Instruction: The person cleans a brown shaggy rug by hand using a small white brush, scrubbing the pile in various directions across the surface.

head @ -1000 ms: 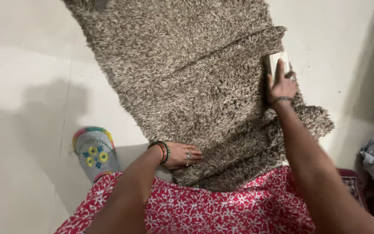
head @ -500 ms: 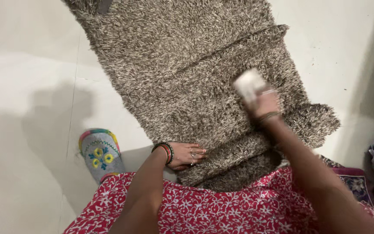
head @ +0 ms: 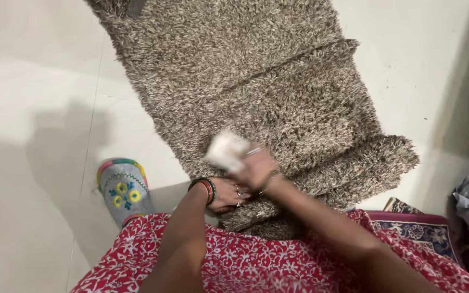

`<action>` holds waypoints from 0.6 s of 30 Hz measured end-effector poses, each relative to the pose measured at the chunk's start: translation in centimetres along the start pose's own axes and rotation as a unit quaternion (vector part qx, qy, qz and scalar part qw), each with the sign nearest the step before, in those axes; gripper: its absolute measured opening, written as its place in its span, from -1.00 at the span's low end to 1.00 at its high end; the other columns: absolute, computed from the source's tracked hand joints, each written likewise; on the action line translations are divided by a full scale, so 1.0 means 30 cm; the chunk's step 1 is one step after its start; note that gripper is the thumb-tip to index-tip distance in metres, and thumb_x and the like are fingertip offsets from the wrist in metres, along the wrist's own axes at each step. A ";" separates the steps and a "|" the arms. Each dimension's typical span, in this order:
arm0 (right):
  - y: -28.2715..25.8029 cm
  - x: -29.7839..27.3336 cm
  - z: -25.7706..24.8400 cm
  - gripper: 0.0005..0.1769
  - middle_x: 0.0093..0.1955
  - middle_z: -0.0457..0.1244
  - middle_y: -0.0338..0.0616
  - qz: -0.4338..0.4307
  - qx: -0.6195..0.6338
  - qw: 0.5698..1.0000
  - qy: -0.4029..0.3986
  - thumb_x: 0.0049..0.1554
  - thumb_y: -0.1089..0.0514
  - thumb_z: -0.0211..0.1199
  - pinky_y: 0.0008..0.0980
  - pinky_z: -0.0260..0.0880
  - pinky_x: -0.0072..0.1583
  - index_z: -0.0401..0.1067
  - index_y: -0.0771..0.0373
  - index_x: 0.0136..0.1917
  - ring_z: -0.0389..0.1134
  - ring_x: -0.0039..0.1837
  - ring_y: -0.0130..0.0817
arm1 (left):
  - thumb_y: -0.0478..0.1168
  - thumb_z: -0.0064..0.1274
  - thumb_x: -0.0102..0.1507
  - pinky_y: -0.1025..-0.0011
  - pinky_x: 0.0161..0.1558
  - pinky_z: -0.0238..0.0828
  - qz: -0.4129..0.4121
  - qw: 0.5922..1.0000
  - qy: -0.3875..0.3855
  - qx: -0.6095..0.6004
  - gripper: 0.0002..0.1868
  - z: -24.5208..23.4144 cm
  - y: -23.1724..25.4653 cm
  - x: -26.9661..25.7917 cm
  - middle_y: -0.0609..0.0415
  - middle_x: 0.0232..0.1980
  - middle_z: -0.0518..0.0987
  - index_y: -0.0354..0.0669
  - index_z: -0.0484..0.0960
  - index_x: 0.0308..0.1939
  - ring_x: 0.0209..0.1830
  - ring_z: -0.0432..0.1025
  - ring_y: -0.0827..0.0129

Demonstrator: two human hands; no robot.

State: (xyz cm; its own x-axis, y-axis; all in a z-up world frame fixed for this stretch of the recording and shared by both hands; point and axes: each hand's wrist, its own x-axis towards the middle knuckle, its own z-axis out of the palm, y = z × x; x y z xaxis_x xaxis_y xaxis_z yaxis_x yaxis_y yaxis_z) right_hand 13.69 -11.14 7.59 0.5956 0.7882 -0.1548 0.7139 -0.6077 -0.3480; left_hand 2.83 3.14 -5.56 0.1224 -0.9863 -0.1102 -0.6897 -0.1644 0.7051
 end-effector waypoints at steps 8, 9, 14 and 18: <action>0.427 0.093 -0.171 -0.27 -0.02 0.32 0.05 0.420 -0.012 0.880 -0.224 0.28 -0.25 0.05 -0.38 0.45 -0.18 0.09 0.39 0.42 0.32 -0.12 -0.28 | -0.08 -0.07 0.22 0.10 0.48 -0.24 0.064 0.992 0.096 0.049 -0.37 -0.040 0.010 -0.005 -0.06 0.51 0.11 -0.19 0.24 0.35 0.55 -0.09 0.06; 0.581 0.039 -0.204 -0.37 0.07 0.30 0.01 0.480 0.079 0.871 -0.066 0.17 -0.18 0.16 -0.46 0.44 -0.17 0.27 0.30 0.32 0.31 -0.08 -0.35 | -0.07 -0.07 0.25 0.09 0.49 -0.24 0.066 0.992 0.097 0.051 -0.40 -0.059 0.014 -0.012 -0.05 0.52 0.11 -0.16 0.24 0.35 0.56 -0.10 0.05; 0.949 -0.079 -0.204 -0.31 0.27 0.18 0.24 0.529 -0.035 0.847 0.030 0.33 -0.15 0.00 -0.25 0.42 -0.01 -0.17 -0.04 0.60 0.29 0.01 -0.14 | -0.08 -0.07 0.22 0.13 0.51 -0.22 0.050 0.995 0.067 0.050 -0.30 -0.111 0.041 -0.043 -0.06 0.53 0.11 -0.22 0.20 0.42 0.54 -0.08 0.08; 0.663 0.021 -0.099 -0.24 0.20 0.14 0.35 0.469 -0.062 0.876 0.093 0.25 -0.06 0.04 -0.27 0.44 -0.16 -0.14 0.18 0.59 0.30 -0.13 -0.11 | -0.04 -0.05 0.15 0.12 0.46 -0.18 0.067 0.989 0.095 0.090 -0.27 -0.091 0.036 -0.012 -0.09 0.49 0.14 -0.24 0.23 0.36 0.51 -0.04 0.08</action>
State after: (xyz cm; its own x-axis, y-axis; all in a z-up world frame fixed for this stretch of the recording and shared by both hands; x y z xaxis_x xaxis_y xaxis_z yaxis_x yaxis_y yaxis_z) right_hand 29.35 -23.01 3.32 0.9831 -0.0860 -0.1619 -0.0940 -0.9946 -0.0428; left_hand 3.99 3.35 -2.85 0.1421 -0.9824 0.1209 -0.8222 -0.0492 0.5670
